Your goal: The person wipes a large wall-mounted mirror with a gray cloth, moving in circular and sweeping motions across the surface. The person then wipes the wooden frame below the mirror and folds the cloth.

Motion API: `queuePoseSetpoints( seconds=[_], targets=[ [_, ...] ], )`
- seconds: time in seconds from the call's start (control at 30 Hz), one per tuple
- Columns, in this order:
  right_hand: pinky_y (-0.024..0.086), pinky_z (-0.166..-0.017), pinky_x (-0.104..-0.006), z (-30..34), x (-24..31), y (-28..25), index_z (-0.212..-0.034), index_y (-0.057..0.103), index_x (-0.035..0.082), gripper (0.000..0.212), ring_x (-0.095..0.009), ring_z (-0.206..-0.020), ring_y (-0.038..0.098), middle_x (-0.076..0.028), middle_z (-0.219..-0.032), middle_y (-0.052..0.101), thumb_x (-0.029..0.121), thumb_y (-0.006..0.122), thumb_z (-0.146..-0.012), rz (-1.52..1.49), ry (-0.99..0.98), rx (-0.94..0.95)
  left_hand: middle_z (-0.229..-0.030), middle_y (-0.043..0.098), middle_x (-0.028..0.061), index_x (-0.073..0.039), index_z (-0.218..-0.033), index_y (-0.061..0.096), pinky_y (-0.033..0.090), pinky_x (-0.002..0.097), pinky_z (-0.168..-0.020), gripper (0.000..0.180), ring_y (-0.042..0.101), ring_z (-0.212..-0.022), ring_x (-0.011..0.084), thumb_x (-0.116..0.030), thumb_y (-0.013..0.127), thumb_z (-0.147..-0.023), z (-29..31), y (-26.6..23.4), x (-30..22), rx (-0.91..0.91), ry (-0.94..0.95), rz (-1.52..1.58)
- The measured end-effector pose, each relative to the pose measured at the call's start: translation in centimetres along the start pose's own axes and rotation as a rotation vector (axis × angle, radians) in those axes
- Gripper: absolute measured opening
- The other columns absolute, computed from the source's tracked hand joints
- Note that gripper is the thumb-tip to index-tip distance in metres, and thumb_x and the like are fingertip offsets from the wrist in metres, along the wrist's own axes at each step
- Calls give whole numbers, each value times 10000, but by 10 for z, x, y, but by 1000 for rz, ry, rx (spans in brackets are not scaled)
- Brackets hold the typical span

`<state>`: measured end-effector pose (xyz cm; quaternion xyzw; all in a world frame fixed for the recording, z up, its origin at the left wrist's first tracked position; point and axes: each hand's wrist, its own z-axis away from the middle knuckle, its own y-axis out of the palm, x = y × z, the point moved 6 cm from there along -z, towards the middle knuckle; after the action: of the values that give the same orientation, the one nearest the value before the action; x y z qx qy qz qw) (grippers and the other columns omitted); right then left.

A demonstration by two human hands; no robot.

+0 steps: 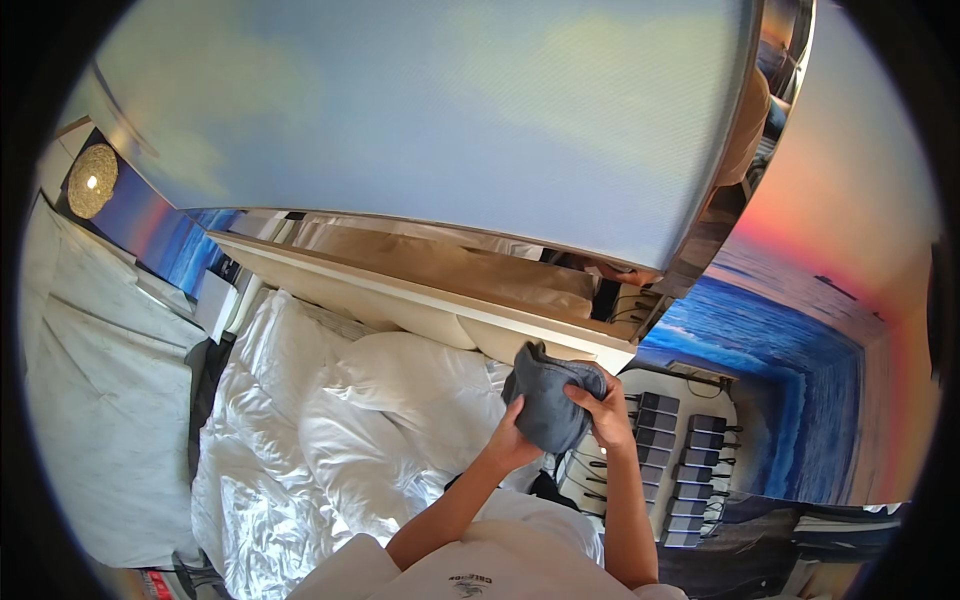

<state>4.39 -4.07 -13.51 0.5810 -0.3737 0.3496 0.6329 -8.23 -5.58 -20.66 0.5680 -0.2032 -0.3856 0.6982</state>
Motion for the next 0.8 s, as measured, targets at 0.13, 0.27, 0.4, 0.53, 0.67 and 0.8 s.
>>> queuePoseSetpoints(
  seconds=[0.13, 0.27, 0.4, 0.53, 0.67, 0.8],
  targets=[
    [463, -741, -223, 10, -12, -11, -1050, 607, -30, 246, -88, -795, 581, -32, -905, 645, -4, 655, -810, 83, 31, -89, -1328, 494, 68, -78, -1342, 422, 362, 389, -1030, 457, 487, -1199, 205, -339, 403, -967, -11, 19, -22, -50, 153, -111],
    [483, -758, -237, 14, -32, -40, -1100, 580, -44, 265, -105, -806, 596, -45, -953, 642, 50, 621, -856, 61, 66, -224, -1239, 567, 74, -47, -1255, 499, 391, 391, -1005, 436, 545, -1124, 223, -365, 441, -963, -9, 8, -44, -214, 174, -158],
    [501, -830, -287, 14, -47, -51, -1178, 538, -2, 317, -183, -936, 628, -114, -1067, 633, 161, 558, -907, 166, 165, -183, -1261, 550, 76, -54, -1253, 501, 385, 408, -1015, 444, 529, -1145, 240, -378, 445, -955, 13, 16, -90, -413, 386, -87],
    [509, -815, -303, 19, -56, -49, -1163, 548, 15, 323, -214, -953, 647, -138, -1079, 637, 238, 528, -931, 234, 275, -169, -1280, 528, 80, -71, -1280, 476, 366, 422, -1030, 447, 489, -1193, 244, -371, 412, -955, 41, 23, -195, -263, 792, -128],
    [508, -805, -305, 21, -60, -46, -1137, 556, 21, 322, -216, -937, 654, -133, -1065, 642, 270, 517, -937, 260, 277, -193, -1284, 503, 90, -24, -1296, 434, 325, 389, -1048, 463, 463, -1194, 260, -341, 407, -961, 39, 17, -284, -453, 1229, -167],
    [508, -805, -310, 23, -70, -39, -1123, 551, 27, 326, -215, -922, 659, -124, -1051, 646, 293, 502, -942, 263, 260, -230, -1354, 284, 210, -7, -1269, 459, 191, 537, -1026, 465, 232, -1244, 408, -302, 476, -909, -34, 27, -253, -772, 1594, -801]
  ],
)
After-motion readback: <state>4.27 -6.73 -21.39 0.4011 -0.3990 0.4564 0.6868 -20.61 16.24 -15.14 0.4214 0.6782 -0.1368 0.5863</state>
